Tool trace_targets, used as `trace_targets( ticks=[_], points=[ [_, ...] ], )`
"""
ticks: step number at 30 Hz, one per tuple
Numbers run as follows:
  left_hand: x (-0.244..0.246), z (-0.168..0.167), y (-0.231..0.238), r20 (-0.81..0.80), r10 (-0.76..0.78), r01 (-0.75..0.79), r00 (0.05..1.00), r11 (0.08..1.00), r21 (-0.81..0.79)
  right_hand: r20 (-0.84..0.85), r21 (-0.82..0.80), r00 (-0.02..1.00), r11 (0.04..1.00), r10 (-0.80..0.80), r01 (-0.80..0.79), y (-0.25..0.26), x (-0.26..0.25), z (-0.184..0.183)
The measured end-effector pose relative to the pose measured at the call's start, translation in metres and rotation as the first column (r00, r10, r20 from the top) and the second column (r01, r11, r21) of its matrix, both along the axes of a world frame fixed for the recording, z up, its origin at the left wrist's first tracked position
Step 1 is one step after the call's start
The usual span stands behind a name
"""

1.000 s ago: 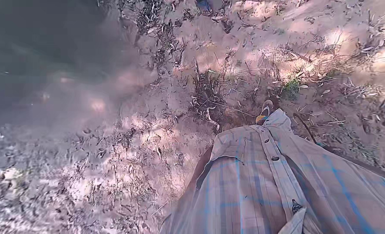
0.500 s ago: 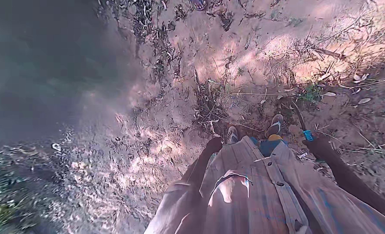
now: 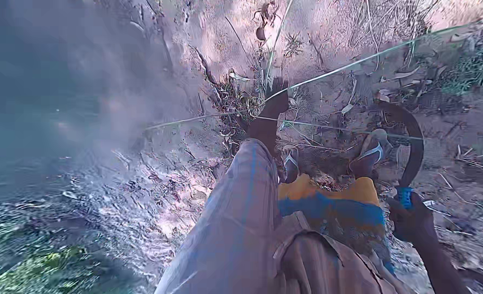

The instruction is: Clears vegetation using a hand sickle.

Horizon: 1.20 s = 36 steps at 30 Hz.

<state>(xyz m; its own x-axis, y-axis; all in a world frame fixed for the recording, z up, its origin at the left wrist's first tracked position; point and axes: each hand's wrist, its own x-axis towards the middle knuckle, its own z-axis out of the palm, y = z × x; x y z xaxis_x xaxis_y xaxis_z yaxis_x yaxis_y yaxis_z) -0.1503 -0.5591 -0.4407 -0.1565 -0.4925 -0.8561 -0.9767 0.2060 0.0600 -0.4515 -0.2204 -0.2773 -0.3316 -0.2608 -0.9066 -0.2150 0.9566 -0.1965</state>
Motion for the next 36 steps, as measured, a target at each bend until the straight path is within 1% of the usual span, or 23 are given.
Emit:
trace_targets(
  ticks=[2, 4, 6, 8, 10, 11, 12, 13, 15, 16, 17, 18, 19, 21, 23, 25, 26, 29, 30, 31, 32, 34, 36],
  points=[
    [0.047, 0.001, -0.002, 0.118, 0.055, -0.055, 0.991, 0.998, -0.006, 0.056, -0.084, 0.997, 0.996, 0.047, -0.042, -0.015, 0.015, -0.014],
    [0.09, 0.001, 0.007, 0.19, 0.154, -0.167, 0.97, 0.984, 0.056, 0.132, -0.168, 0.984, 0.981, 0.122, -0.099, -0.04, 0.037, -0.034],
    [0.113, 0.003, 0.024, 0.226, 0.239, -0.275, 0.944, 0.95, 0.146, 0.219, -0.215, 0.95, 0.96, 0.224, -0.177, -0.075, 0.068, -0.054],
    [0.116, 0.008, 0.042, 0.152, 0.323, -0.343, 0.934, 0.931, 0.127, 0.308, -0.223, 0.907, 0.949, 0.286, -0.223, -0.113, 0.109, -0.082],
    [0.115, 0.014, 0.057, 0.02, 0.415, -0.415, 0.91, 0.907, 0.071, 0.417, -0.204, 0.877, 0.965, 0.24, -0.166, -0.136, 0.153, -0.117],
    [0.117, 0.015, 0.06, -0.019, 0.443, -0.441, 0.896, 0.896, 0.052, 0.467, -0.184, 0.86, 0.974, 0.208, -0.136, -0.145, 0.173, -0.131],
    [0.119, 0.016, 0.061, -0.026, 0.452, -0.451, 0.892, 0.892, 0.035, 0.494, -0.144, 0.847, 0.979, 0.198, -0.145, -0.154, 0.19, -0.141],
    [0.122, 0.018, 0.059, -0.012, 0.457, -0.457, 0.89, 0.89, 0.012, 0.494, -0.096, 0.843, 0.977, 0.213, -0.19, -0.159, 0.203, -0.146],
    [0.137, 0.019, 0.047, 0.039, 0.475, -0.473, 0.879, 0.88, -0.046, 0.444, -0.052, 0.838, 0.942, 0.319, -0.331, -0.151, 0.216, -0.139],
    [0.146, 0.019, 0.043, 0.073, 0.467, -0.465, 0.881, 0.884, -0.047, 0.416, -0.042, 0.821, 0.91, 0.39, -0.411, -0.138, 0.213, -0.126],
    [0.154, 0.019, 0.04, 0.094, 0.447, -0.447, 0.89, 0.894, -0.02, 0.409, -0.033, 0.795, 0.878, 0.448, -0.477, -0.122, 0.204, -0.109],
    [0.157, 0.02, 0.044, 0.097, 0.403, -0.409, 0.91, 0.912, 0.041, 0.414, -0.012, 0.773, 0.852, 0.48, -0.523, -0.104, 0.192, -0.087],
    [0.153, 0.021, 0.053, 0.065, 0.335, -0.341, 0.94, 0.932, 0.121, 0.418, 0.03, 0.765, 0.834, 0.49, -0.551, -0.086, 0.178, -0.063],
    [0.135, 0.026, 0.085, -0.037, 0.274, -0.256, 0.961, 0.933, 0.254, 0.385, 0.11, 0.81, 0.849, 0.443, -0.517, -0.056, 0.152, -0.022],
    [0.121, 0.037, 0.122, -0.097, 0.325, -0.276, 0.941, 0.9, 0.337, 0.338, 0.178, 0.847, 0.856, 0.41, -0.485, -0.039, 0.131, 0.013],
    [0.116, 0.058, 0.145, -0.081, 0.351, -0.29, 0.933, 0.866, 0.408, 0.317, 0.207, 0.843, 0.836, 0.434, -0.508, -0.035, 0.12, 0.04],
    [0.114, 0.071, 0.152, -0.069, 0.348, -0.286, 0.935, 0.854, 0.434, 0.303, 0.2, 0.836, 0.827, 0.458, -0.526, -0.034, 0.118, 0.052],
    [0.121, 0.1, 0.161, -0.05, 0.316, -0.266, 0.947, 0.865, 0.426, 0.192, 0.03, 0.82, 0.832, 0.54, -0.554, -0.022, 0.114, 0.081],
    [0.128, 0.106, 0.164, -0.049, 0.326, -0.279, 0.944, 0.869, 0.409, 0.165, 0.005, 0.831, 0.842, 0.531, -0.54, -0.02, 0.115, 0.082],
    [0.133, 0.111, 0.166, -0.035, 0.352, -0.311, 0.935, 0.865, 0.395, 0.167, 0.028, 0.855, 0.864, 0.492, -0.503, -0.023, 0.114, 0.079],
    [0.137, 0.112, 0.162, -0.031, 0.378, -0.343, 0.925, 0.869, 0.357, 0.176, 0.053, 0.874, 0.882, 0.453, -0.468, -0.031, 0.113, 0.064],
    [0.148, 0.114, 0.151, -0.067, 0.416, -0.388, 0.907, 0.887, 0.251, 0.21, 0.021, 0.882, 0.9, 0.421, -0.435, -0.052, 0.114, 0.017],
    [0.152, 0.119, 0.147, -0.096, 0.416, -0.392, 0.905, 0.898, 0.199, 0.295, -0.01, 0.852, 0.893, 0.432, -0.45, -0.071, 0.12, -0.025]
  ],
)
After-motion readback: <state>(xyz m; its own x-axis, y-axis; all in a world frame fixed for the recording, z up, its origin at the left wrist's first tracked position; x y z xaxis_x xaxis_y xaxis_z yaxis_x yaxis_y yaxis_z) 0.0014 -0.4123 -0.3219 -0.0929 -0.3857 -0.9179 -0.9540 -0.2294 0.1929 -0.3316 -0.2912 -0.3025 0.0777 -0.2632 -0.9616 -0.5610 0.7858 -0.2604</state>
